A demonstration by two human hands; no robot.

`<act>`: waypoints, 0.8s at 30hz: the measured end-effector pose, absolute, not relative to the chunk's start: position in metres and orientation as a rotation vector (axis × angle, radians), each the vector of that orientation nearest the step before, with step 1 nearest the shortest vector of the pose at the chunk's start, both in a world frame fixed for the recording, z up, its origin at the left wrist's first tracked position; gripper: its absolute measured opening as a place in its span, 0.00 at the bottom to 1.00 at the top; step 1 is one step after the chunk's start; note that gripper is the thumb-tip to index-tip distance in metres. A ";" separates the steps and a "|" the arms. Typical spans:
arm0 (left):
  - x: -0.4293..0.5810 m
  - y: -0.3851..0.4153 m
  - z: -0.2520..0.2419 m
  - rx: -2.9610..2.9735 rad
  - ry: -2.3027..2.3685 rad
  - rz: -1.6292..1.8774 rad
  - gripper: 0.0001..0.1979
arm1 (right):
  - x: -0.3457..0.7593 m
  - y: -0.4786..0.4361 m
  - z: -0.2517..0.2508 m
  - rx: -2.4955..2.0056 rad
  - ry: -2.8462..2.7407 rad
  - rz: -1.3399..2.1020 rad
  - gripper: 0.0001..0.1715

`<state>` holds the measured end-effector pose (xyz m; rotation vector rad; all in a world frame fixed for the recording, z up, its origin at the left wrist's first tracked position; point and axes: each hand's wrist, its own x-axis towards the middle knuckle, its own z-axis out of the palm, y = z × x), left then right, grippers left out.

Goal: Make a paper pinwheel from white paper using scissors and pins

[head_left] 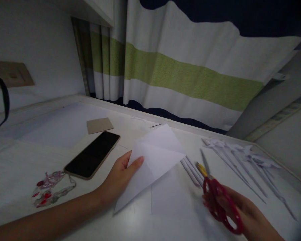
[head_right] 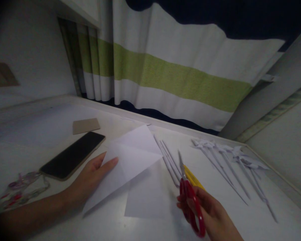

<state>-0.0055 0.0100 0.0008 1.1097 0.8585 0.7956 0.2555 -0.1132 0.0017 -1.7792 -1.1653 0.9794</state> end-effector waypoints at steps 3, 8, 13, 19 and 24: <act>-0.003 0.005 0.004 1.055 0.881 0.880 0.19 | 0.242 -0.110 0.001 -1.517 -1.010 1.052 0.19; 0.002 -0.009 0.004 1.034 0.846 0.883 0.19 | 0.183 -0.090 -0.009 -1.288 -0.857 1.194 0.26; 0.003 -0.019 -0.002 1.017 0.762 0.808 0.19 | 0.147 -0.073 0.003 -1.179 -0.876 1.356 0.20; 0.003 -0.022 -0.009 0.875 0.662 0.563 0.20 | 0.144 -0.068 0.018 -1.232 -0.901 1.298 0.17; 0.002 -0.022 -0.004 0.920 0.678 0.477 0.18 | 0.154 -0.070 0.012 -1.398 -1.005 1.261 0.18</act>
